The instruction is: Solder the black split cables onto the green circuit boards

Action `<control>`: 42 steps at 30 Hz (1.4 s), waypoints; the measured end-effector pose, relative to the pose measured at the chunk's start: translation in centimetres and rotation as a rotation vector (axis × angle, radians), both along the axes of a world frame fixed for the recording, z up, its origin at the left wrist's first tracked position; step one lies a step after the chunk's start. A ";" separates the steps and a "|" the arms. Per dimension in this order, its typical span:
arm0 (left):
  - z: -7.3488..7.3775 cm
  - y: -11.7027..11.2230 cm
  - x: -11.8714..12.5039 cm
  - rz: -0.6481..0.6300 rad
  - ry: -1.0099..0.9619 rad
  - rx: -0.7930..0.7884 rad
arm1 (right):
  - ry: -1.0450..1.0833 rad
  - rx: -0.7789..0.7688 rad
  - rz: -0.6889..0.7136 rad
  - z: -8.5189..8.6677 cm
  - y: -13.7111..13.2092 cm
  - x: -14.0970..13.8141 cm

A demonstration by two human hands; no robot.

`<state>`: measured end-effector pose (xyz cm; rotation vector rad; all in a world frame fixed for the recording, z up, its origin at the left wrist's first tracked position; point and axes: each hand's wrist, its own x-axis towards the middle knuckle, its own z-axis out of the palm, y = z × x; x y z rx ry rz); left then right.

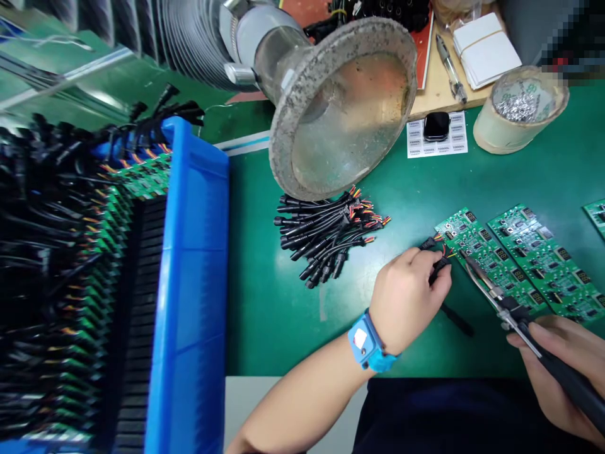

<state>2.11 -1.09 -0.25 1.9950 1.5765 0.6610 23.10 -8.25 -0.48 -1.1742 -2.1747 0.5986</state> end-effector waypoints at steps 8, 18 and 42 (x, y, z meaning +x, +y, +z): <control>0.0 0.0 0.0 -0.018 0.008 -0.010 | -0.038 -0.093 -0.033 -1.1 -0.6 0.1; -0.2 0.0 -0.3 -0.074 0.067 0.027 | -0.140 -0.096 -0.056 -0.8 -0.7 -0.1; 0.1 -0.1 0.1 -0.038 0.155 0.050 | -0.069 -0.037 -0.044 -0.6 -0.5 0.1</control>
